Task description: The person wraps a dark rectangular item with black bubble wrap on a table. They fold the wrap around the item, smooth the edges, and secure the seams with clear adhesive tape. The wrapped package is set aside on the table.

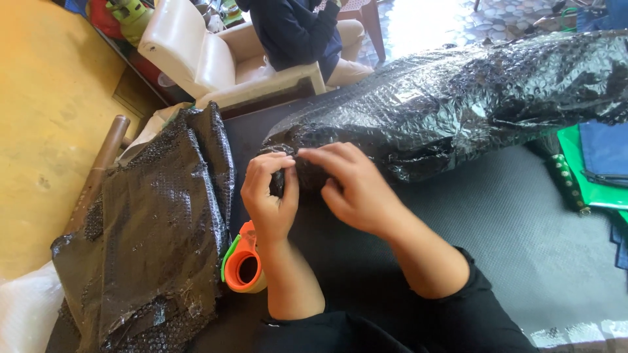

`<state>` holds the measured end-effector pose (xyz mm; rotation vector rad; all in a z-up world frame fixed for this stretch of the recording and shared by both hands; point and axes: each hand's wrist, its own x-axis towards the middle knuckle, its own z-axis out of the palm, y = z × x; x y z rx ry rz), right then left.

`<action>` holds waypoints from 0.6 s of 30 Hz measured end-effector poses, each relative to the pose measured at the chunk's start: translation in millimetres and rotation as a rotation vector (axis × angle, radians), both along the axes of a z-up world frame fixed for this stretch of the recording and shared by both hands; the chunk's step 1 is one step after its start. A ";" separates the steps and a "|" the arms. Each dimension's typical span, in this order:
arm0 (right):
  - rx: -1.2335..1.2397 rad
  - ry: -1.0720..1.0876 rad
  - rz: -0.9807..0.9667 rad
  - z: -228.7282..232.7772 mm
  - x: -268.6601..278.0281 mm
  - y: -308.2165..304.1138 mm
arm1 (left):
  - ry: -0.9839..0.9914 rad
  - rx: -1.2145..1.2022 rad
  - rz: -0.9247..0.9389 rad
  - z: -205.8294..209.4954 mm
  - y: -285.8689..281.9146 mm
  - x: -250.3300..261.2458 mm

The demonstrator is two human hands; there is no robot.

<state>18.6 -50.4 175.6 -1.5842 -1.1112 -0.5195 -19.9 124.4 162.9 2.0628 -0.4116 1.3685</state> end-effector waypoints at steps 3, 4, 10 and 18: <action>0.067 0.135 0.097 16.4 6.4 -27.6 | -0.027 -0.011 0.022 2.3 -6.7 -0.3; 0.061 0.143 0.091 22.4 4.3 -41.1 | -0.019 -0.017 0.017 2.6 -7.8 -0.8; -0.133 0.118 -0.181 39.5 -36.1 -145.3 | 0.058 -0.032 0.029 12.1 -21.8 -11.9; -0.199 0.570 -0.891 -145.9 -102.0 -371.4 | -0.019 -0.092 0.121 8.4 -48.2 -12.7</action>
